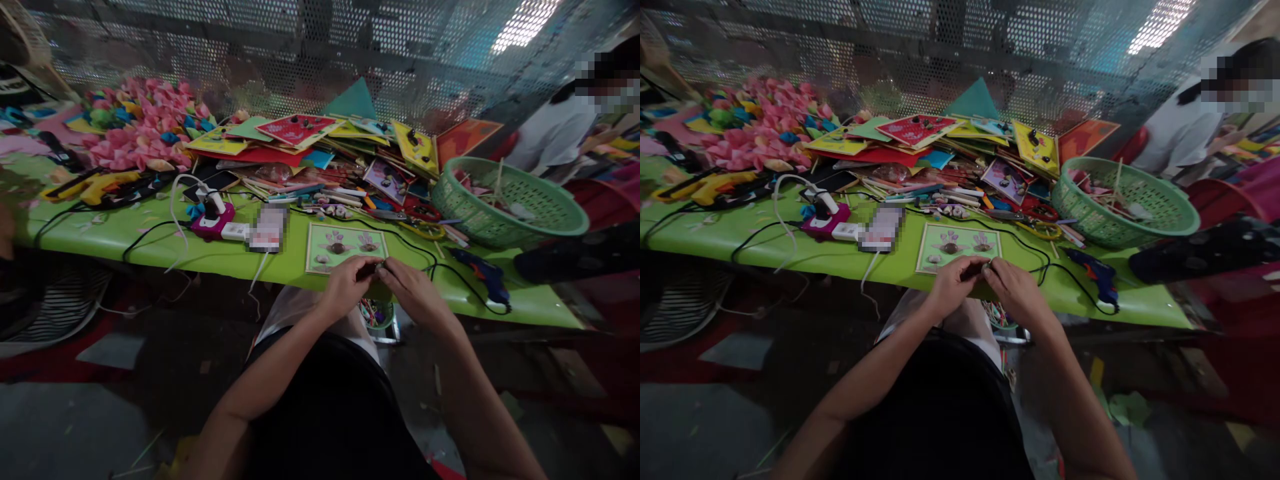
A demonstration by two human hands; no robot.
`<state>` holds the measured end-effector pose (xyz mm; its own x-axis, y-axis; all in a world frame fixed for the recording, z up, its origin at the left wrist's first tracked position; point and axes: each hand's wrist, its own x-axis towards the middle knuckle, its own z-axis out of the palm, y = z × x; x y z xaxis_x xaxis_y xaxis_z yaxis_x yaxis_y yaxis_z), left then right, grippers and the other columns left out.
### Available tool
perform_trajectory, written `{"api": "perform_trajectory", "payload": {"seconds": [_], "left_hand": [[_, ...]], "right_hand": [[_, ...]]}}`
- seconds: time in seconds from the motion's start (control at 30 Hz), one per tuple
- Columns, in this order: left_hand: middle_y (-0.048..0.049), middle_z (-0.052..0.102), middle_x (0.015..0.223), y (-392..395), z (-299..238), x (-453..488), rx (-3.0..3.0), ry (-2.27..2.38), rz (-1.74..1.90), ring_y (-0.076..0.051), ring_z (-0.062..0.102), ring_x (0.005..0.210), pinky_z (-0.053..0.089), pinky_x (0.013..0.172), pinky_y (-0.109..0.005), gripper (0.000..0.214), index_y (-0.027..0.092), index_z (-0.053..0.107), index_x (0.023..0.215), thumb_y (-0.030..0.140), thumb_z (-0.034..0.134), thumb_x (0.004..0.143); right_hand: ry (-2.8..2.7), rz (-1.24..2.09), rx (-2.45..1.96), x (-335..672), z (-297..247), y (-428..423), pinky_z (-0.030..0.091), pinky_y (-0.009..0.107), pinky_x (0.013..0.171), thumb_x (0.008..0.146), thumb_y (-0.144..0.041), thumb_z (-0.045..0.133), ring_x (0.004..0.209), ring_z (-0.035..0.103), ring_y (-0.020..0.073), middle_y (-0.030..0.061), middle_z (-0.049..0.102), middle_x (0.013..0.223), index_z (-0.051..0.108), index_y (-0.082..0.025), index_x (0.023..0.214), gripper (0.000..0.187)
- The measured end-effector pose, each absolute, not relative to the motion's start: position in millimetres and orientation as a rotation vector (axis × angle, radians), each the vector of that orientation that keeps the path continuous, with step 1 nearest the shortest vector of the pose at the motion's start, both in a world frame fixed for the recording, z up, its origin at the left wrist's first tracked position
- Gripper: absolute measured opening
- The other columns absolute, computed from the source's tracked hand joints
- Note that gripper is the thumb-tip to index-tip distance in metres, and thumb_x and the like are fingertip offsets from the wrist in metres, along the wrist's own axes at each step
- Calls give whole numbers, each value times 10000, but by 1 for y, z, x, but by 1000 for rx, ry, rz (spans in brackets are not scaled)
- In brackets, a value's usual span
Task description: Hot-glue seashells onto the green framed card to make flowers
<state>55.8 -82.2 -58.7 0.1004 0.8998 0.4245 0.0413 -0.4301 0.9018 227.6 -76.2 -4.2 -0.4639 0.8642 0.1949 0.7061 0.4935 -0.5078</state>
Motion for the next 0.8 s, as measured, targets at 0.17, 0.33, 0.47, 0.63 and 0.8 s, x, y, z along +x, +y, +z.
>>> {"api": "perform_trajectory", "payload": {"seconds": [0.17,0.33,0.47,0.63,0.8], "left_hand": [[-91,741,1172,-83,-58,56,1651,956,1387,-220,687,1107,531,1027,-382,306,180,714,1170,95,630,889],[-79,742,1152,-88,-54,57,1689,1020,1367,-212,681,1078,534,1005,-367,314,189,708,1161,61,617,889],[-84,738,1167,-91,-52,56,1766,1075,1310,-220,672,1094,525,1014,-370,306,189,702,1164,61,615,899],[-82,729,1169,-91,-54,57,1829,1117,1297,-222,673,1104,529,1012,-367,346,190,693,1184,34,601,889],[-70,726,1162,-92,-55,58,1842,1134,1277,-216,674,1096,539,997,-366,343,209,689,1175,38,589,896]], "right_hand": [[-2317,571,-1308,233,-8,-74,435,323,683,1024,-461,381,716,585,206,19,604,759,475,-268,810,304],[-2307,581,-1354,229,-10,-76,419,329,667,996,-395,341,702,596,213,44,662,766,489,-265,792,284],[-2260,517,-1409,223,-16,-78,372,329,612,948,-377,339,640,553,214,42,629,705,442,-272,759,239],[-2174,397,-1480,217,-26,-82,331,346,614,907,-368,332,633,516,230,57,593,679,386,-283,735,199],[-2087,349,-1541,213,-35,-84,312,343,608,872,-327,369,639,504,237,55,581,670,386,-282,728,152]]}}
